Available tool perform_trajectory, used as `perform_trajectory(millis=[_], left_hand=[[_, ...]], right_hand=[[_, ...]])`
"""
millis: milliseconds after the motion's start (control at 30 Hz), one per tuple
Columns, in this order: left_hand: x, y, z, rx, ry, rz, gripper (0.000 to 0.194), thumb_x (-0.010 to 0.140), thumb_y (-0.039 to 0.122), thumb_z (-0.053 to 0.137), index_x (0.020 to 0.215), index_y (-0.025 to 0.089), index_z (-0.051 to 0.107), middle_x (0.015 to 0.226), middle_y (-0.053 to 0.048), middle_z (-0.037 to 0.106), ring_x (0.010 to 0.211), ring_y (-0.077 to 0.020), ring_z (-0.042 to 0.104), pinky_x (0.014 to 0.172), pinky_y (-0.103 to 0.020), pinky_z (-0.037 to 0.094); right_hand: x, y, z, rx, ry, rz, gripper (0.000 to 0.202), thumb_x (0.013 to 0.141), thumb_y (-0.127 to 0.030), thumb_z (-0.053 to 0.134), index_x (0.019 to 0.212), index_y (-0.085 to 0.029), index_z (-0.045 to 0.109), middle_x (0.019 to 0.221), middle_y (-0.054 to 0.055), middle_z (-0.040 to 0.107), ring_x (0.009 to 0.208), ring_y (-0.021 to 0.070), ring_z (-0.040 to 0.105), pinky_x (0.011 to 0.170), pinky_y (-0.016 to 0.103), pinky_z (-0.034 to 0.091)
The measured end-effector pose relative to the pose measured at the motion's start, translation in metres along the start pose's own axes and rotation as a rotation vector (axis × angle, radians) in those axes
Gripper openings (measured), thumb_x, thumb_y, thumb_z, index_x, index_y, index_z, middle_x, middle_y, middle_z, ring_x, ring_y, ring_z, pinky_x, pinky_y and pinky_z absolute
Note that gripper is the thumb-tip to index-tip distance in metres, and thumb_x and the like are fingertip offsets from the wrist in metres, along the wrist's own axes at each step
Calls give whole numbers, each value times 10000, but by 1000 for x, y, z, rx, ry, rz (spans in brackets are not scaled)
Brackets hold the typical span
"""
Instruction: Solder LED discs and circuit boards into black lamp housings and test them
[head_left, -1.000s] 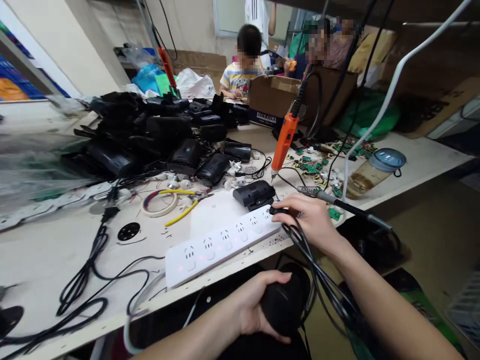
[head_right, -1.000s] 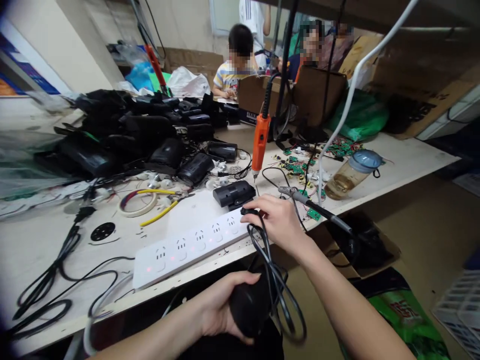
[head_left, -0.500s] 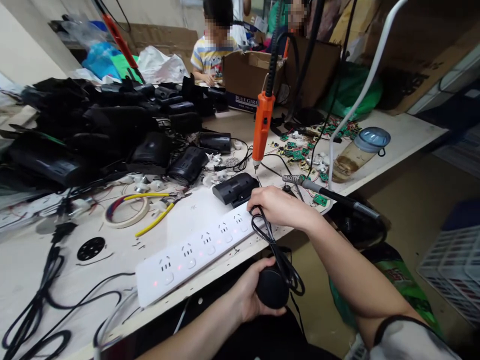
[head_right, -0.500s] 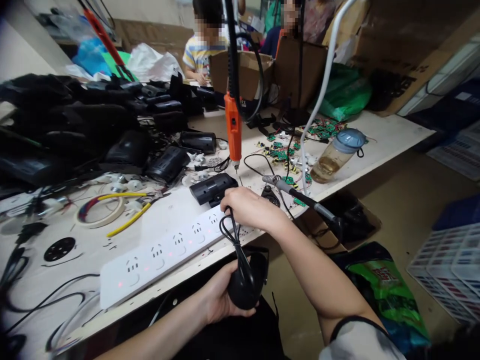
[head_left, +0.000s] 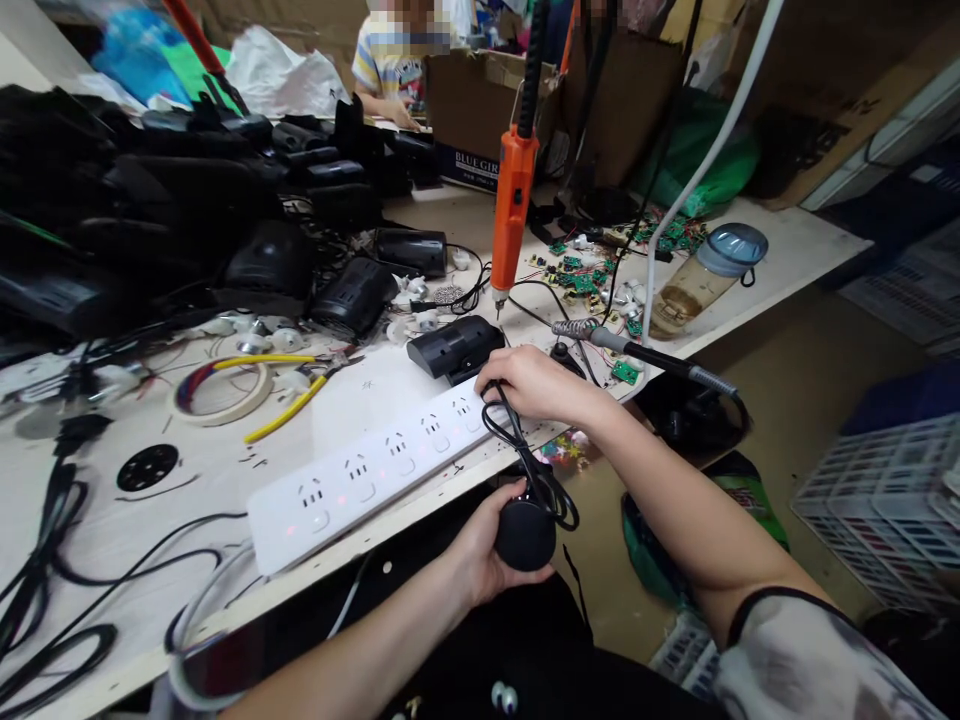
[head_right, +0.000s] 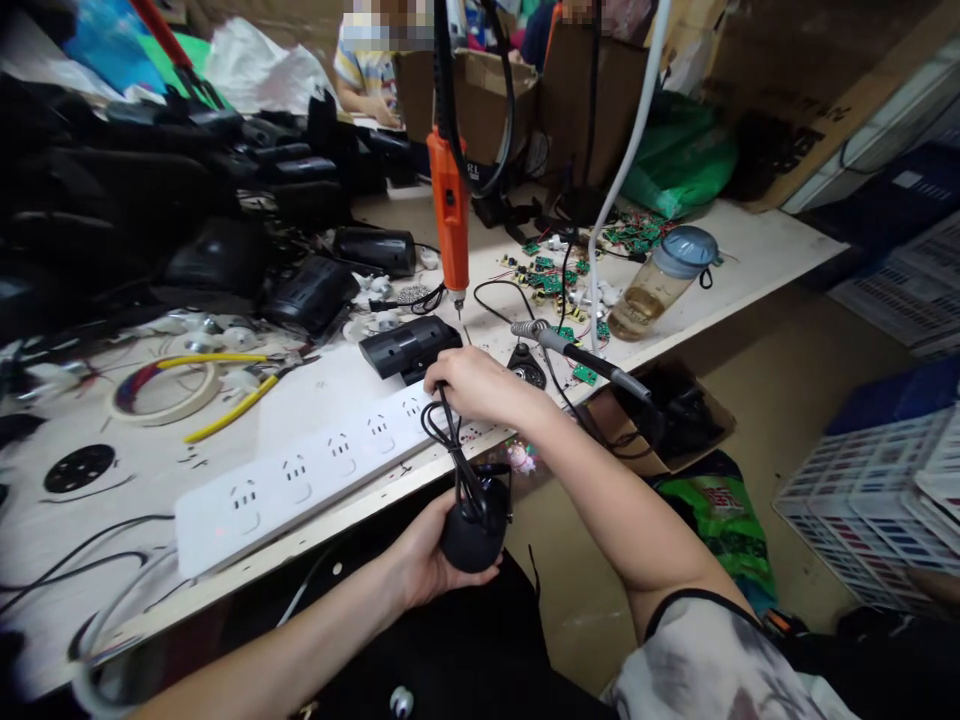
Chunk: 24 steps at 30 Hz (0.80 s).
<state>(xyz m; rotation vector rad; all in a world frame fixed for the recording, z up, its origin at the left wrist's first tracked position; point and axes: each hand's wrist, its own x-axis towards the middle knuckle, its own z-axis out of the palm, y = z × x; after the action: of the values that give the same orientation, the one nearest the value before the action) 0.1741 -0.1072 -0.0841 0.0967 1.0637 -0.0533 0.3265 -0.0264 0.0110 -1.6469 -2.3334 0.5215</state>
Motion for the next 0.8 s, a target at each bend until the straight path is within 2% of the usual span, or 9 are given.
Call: perform_trajectory(millis=[300,433,600,800], left_hand=[[1,-4,1,-6,14,22,355,832,491,592,761,145,625,629,-67,674,564,-205,647,571,-356,580],[1,-5,0,-3,-11,19,368,834,504,582,771,144,627,627,-66,676,565,-200,645,578,-345,578],[1,-4,-1,-7,-37,-1,386,854,506,530,769,141,622,633,-85,681,583,-209,648,572,-332,568],[13,-11,-6,-97,-81,-2,347,828,408,537,829,87,669,638,-150,671,549,-263,630,498,-409,539]], right_hand=[[-10,6,11,-49,137,34,105,870,-99,663,967,-129,689,913,54,649,838,161,583,743,235,388],[-9,5,9,-88,123,32,65,868,-129,674,930,-134,690,903,58,667,837,170,597,725,236,378],[-8,-2,1,-126,77,23,98,870,-83,624,865,-152,693,858,53,702,801,167,628,696,227,374],[-10,0,4,-160,82,5,139,879,-107,573,825,-152,693,760,80,713,690,202,652,625,256,378]])
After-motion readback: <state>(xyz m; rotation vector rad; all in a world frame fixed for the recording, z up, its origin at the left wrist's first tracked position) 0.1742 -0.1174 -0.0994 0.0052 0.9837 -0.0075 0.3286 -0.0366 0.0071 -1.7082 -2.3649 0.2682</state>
